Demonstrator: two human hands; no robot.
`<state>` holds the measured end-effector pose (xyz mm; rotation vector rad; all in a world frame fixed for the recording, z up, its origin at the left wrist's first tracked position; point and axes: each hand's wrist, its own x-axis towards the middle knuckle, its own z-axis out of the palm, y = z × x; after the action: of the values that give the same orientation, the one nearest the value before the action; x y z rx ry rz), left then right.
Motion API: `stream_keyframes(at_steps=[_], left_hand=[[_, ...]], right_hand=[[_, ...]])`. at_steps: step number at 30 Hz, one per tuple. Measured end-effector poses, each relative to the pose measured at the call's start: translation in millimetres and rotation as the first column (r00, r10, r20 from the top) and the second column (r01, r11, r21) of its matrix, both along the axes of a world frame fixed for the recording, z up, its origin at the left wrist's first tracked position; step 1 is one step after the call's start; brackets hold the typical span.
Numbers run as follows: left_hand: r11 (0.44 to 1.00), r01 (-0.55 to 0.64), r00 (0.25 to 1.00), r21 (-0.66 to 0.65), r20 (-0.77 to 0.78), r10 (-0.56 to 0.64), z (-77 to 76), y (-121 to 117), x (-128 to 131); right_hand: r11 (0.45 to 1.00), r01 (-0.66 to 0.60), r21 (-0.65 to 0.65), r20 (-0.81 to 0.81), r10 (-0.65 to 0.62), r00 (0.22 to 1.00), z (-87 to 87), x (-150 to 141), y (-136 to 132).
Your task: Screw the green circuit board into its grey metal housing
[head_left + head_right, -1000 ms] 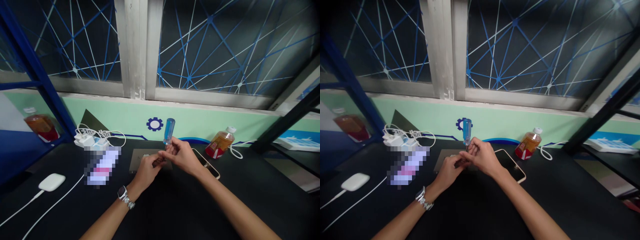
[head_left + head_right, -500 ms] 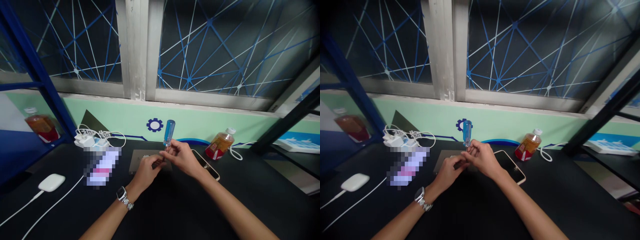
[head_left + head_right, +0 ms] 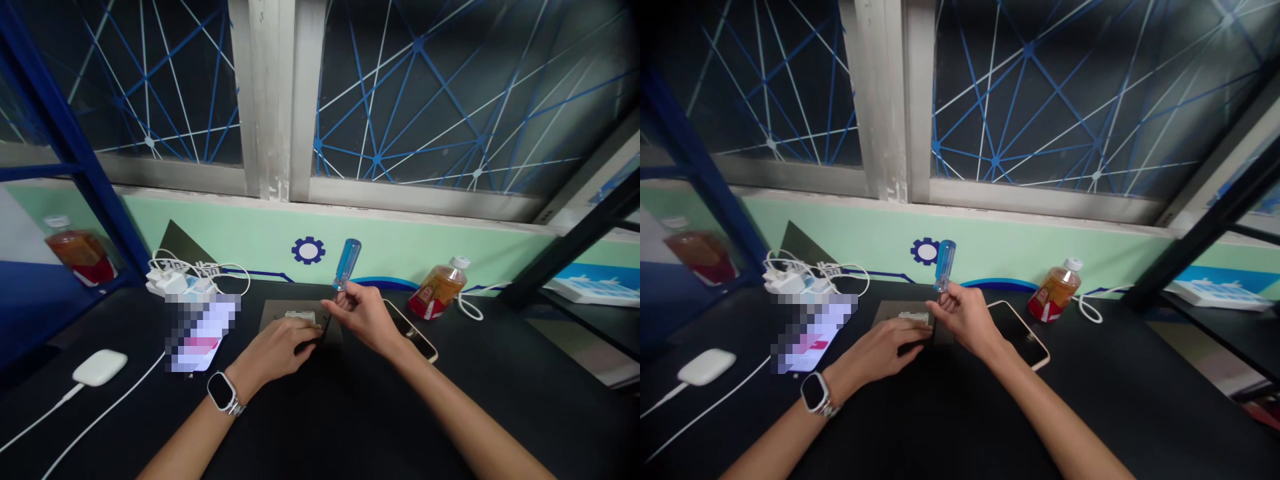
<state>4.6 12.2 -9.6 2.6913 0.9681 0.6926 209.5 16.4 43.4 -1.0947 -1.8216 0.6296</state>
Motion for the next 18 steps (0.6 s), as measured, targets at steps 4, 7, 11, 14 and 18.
stream_keyframes(at_steps=[4,7,11,14,18], left_hand=[[0.997,0.046,0.997,0.060,-0.072,-0.042,-4.0,-2.0,0.4],[0.994,0.051,0.995,0.095,-0.087,-0.043,-8.5,-4.9,-0.2],[0.994,0.035,0.993,0.104,-0.114,-0.023,-9.8,-6.9,0.0],[0.994,0.007,0.990,0.106,-0.138,0.007,-7.4,-7.9,1.9],[0.995,0.028,0.993,0.097,-0.115,-0.017,-7.7,-11.6,1.6]], right_hand=[[0.996,0.074,0.051,0.014,-0.074,0.997,-2.1,-2.7,-1.3],[0.998,0.064,-0.005,-0.026,-0.064,0.998,1.8,-0.9,-1.4],[0.996,0.072,-0.058,-0.139,-0.080,0.987,15.4,9.1,0.8],[0.993,0.087,-0.077,-0.224,-0.102,0.969,26.2,19.7,3.1],[0.992,0.056,-0.109,-0.292,-0.086,0.953,31.8,28.7,6.6]])
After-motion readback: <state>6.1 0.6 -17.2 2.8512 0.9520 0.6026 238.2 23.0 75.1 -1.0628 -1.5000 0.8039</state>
